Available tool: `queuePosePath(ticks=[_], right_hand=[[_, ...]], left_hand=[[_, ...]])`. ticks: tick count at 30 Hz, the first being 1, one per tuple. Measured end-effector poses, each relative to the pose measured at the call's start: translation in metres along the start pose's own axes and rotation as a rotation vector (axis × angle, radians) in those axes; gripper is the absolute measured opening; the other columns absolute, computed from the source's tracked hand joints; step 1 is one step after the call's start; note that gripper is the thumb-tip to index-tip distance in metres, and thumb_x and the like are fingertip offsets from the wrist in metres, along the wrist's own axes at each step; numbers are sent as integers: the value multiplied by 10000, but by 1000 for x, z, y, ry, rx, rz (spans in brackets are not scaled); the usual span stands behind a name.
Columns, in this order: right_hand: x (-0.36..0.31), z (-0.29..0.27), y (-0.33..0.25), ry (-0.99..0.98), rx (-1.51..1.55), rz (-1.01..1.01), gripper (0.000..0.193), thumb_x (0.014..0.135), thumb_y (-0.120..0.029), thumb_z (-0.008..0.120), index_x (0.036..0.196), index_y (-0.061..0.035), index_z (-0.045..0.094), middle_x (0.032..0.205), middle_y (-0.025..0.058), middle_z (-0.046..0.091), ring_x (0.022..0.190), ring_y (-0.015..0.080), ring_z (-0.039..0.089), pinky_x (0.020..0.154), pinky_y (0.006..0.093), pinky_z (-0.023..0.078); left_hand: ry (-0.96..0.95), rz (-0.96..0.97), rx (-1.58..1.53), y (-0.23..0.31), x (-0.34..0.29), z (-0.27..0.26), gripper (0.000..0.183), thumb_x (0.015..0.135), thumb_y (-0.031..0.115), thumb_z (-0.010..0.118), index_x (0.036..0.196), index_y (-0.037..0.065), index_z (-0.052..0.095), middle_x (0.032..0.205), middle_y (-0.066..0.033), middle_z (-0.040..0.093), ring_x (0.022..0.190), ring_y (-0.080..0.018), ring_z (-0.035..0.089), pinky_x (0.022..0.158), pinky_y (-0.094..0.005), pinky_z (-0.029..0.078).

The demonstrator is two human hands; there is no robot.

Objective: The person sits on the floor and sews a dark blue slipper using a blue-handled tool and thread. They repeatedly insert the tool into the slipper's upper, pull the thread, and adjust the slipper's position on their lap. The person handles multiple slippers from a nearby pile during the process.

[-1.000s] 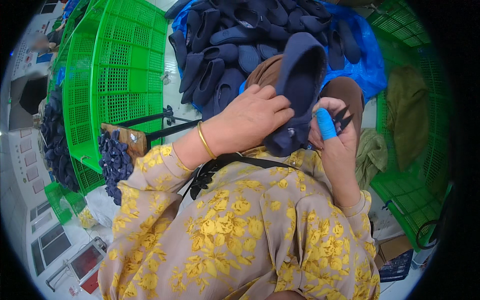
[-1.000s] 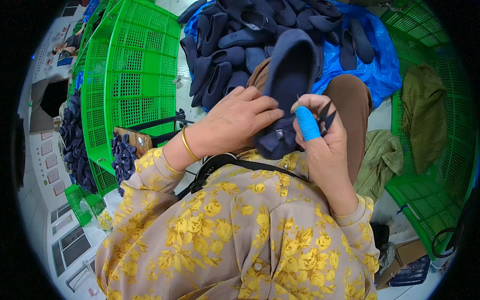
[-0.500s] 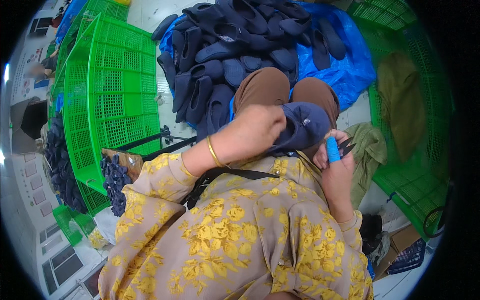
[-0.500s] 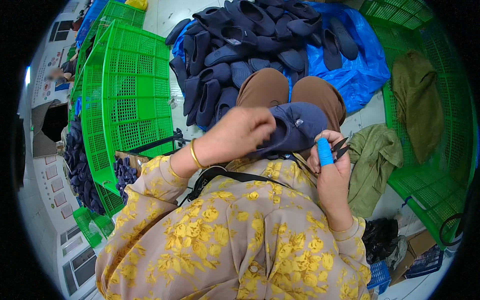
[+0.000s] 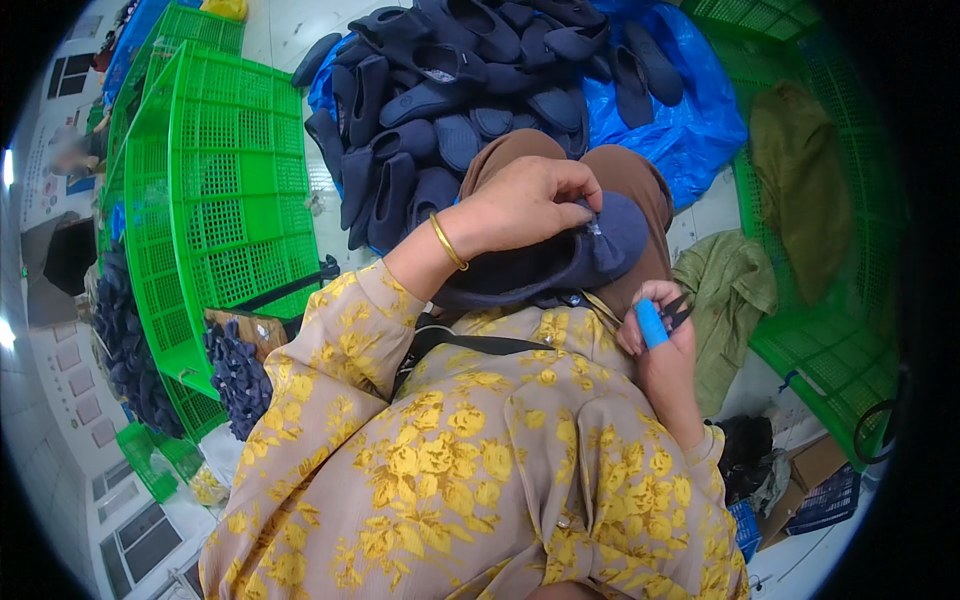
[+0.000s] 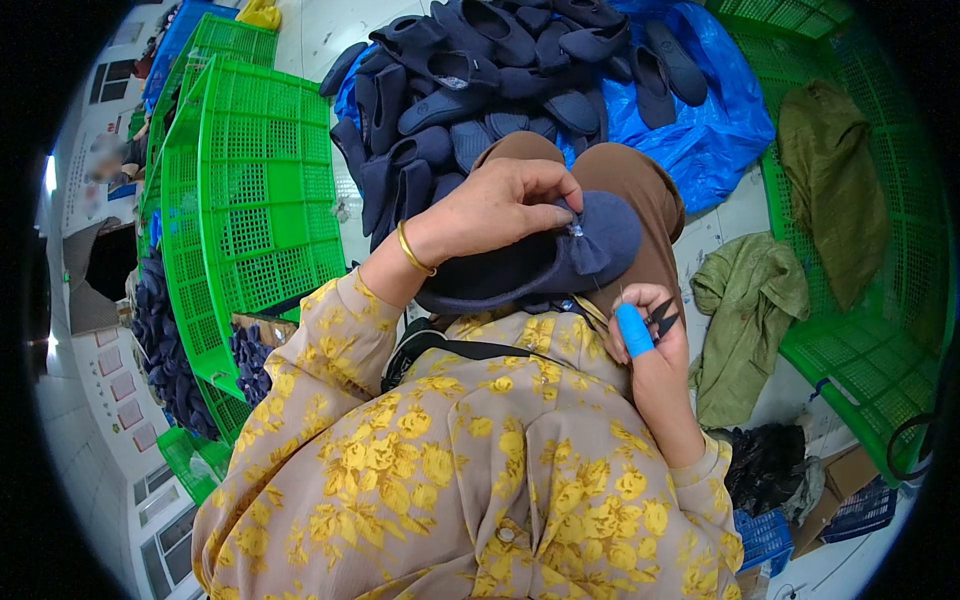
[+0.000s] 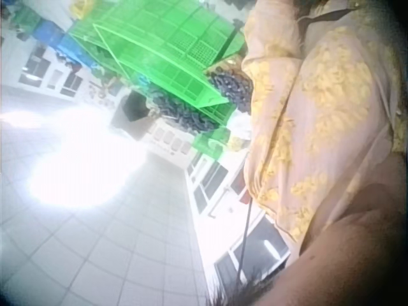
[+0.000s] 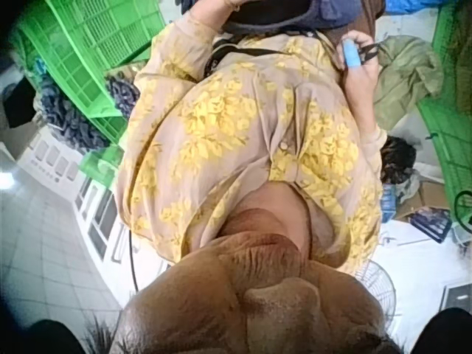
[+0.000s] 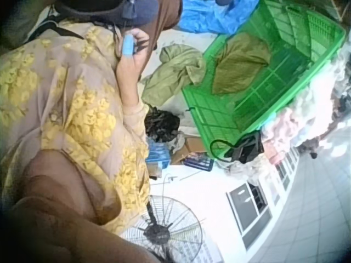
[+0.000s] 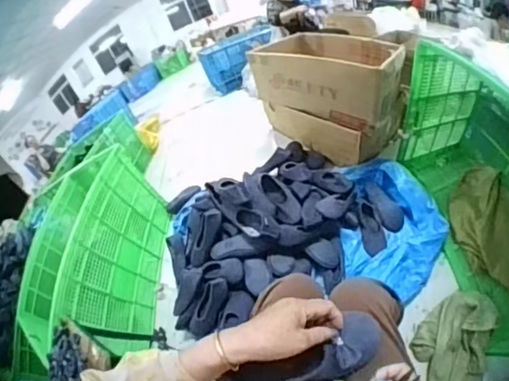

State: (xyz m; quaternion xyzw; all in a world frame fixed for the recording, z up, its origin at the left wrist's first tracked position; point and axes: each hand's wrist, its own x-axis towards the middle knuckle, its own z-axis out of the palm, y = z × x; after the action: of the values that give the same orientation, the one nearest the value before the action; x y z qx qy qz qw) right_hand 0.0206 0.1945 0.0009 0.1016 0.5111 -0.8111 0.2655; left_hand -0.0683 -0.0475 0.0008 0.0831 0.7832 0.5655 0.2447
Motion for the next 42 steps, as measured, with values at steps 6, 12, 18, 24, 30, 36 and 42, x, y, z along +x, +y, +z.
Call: queuePosePath(ticks=[6, 12, 18, 24, 30, 36, 42], right_hand=[[-45, -68, -3, 229, 381, 97, 54, 987, -169, 505, 1016, -125, 514, 673, -56, 356, 541, 49, 319, 513, 224, 263], [-158, -299, 25, 577, 597, 42, 126, 1016, -191, 455, 921, -135, 515, 657, -35, 370, 520, 77, 315, 510, 245, 272], [-108, -234, 21, 804, 150, 12, 103, 973, -199, 572, 927, -113, 542, 669, -61, 356, 528, 61, 317, 499, 240, 261], [2, -56, -3, 393, -645, -107, 141, 875, -119, 669, 1011, -88, 649, 869, 4, 641, 610, 127, 539, 591, 269, 443], [23, -8, -8, -86, -913, 0, 109, 874, -135, 663, 882, -26, 671, 712, 61, 645, 629, 150, 580, 629, 298, 466], [33, -20, -9, -147, 208, 39, 146, 911, -126, 652, 855, 8, 667, 806, 4, 665, 681, 71, 554, 590, 249, 427], [52, -16, -3, 199, -1294, -822, 250, 717, 20, 624, 964, -12, 654, 859, 108, 672, 732, 292, 654, 605, 366, 481]], left_hand=[[-26, 96, -88, -12, -9, 4, 269, 895, -5, 633, 1161, 28, 641, 862, 10, 635, 798, -44, 560, 753, -204, 470], [25, -2, -312, -17, -16, 12, 282, 884, -3, 646, 1164, 33, 651, 860, 27, 637, 784, -31, 556, 737, -197, 466], [46, -69, -262, -13, -15, 13, 226, 932, 93, 629, 1145, 22, 653, 849, 29, 628, 723, -37, 550, 664, -190, 462], [80, -57, 94, -5, -6, 16, 241, 925, 236, 677, 951, -3, 669, 758, 0, 598, 689, -57, 502, 610, -230, 424], [164, -75, -201, -17, -2, 30, 164, 928, 179, 666, 931, 15, 659, 819, 45, 603, 769, -38, 515, 705, -206, 432], [167, -188, -372, -17, -6, 35, 130, 933, 167, 660, 919, 39, 645, 831, 59, 595, 767, -20, 501, 698, -197, 428], [183, -88, -350, -22, -5, 43, 147, 949, 190, 643, 918, 46, 636, 809, 69, 569, 747, -16, 481, 676, -189, 415]])
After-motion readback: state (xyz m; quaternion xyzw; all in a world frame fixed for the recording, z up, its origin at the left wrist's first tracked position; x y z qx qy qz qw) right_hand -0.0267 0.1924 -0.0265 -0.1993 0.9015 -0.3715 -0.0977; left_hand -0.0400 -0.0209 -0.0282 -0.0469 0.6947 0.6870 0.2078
